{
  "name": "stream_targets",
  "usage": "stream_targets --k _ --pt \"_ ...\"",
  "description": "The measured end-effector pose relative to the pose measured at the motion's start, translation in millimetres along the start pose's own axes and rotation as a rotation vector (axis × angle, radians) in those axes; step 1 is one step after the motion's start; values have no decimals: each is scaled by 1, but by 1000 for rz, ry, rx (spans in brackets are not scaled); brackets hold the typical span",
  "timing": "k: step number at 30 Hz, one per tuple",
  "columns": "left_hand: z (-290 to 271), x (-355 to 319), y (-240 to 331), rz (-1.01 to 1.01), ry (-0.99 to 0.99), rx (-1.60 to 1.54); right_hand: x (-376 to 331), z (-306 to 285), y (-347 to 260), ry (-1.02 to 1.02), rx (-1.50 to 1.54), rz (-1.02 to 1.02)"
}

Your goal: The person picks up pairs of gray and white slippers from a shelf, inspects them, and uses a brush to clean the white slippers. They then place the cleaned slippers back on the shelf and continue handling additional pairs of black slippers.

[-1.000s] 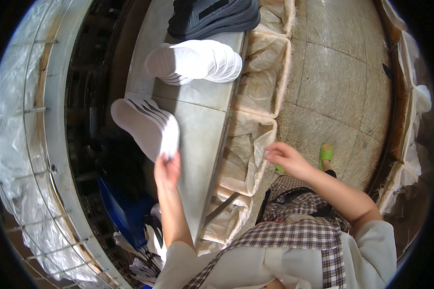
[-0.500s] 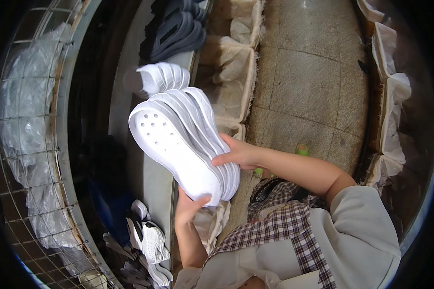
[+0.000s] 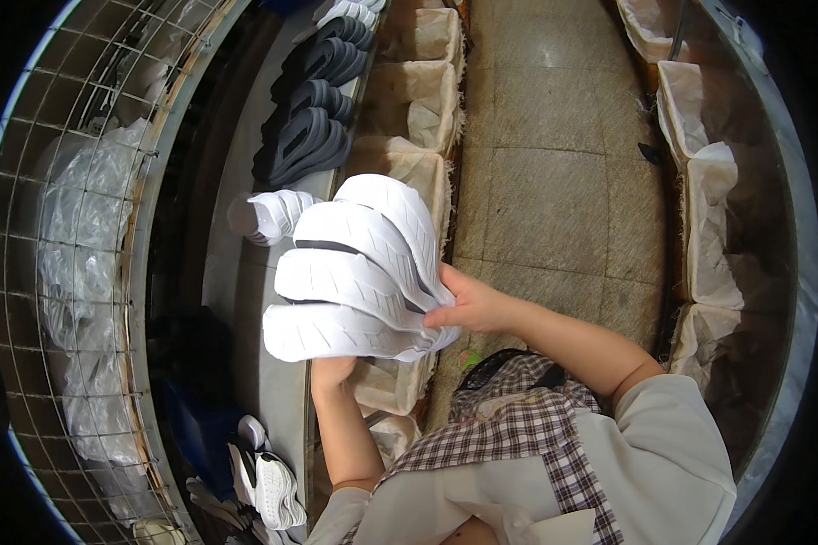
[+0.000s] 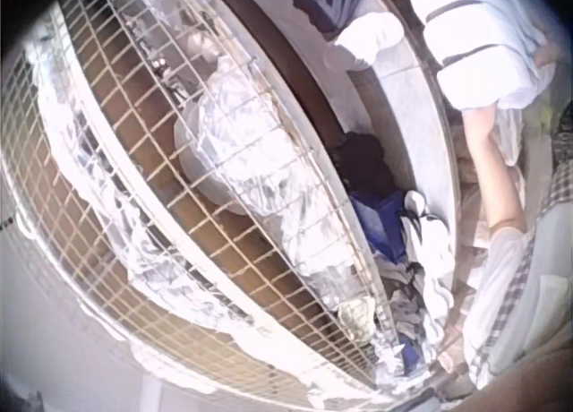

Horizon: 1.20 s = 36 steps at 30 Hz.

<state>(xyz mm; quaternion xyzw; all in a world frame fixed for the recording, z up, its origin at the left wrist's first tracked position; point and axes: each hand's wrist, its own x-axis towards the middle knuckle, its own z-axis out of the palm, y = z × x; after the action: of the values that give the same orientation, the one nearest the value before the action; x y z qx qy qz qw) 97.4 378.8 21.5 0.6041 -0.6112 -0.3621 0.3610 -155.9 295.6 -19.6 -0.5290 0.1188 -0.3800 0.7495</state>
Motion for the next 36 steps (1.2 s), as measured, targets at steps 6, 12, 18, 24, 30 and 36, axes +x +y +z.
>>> stream_targets --k 6,12,18,24,30,36 --pt "-3 0 -16 -4 7 21 -5 0 -2 -27 -38 -56" --pt "-7 -3 -25 10 73 38 -8 2 0 -57 10 -52" --pt "-12 -6 -40 18 141 43 -6 2 9 -81 -52 -76" --pt "-10 -6 -49 62 209 31 -2 9 -4 -46 -215 -76" --pt "13 11 -6 -61 131 -791 17 26 -47 -36 164 65" --pt "29 28 22 -143 82 -1010 35 32 -73 20 258 297"
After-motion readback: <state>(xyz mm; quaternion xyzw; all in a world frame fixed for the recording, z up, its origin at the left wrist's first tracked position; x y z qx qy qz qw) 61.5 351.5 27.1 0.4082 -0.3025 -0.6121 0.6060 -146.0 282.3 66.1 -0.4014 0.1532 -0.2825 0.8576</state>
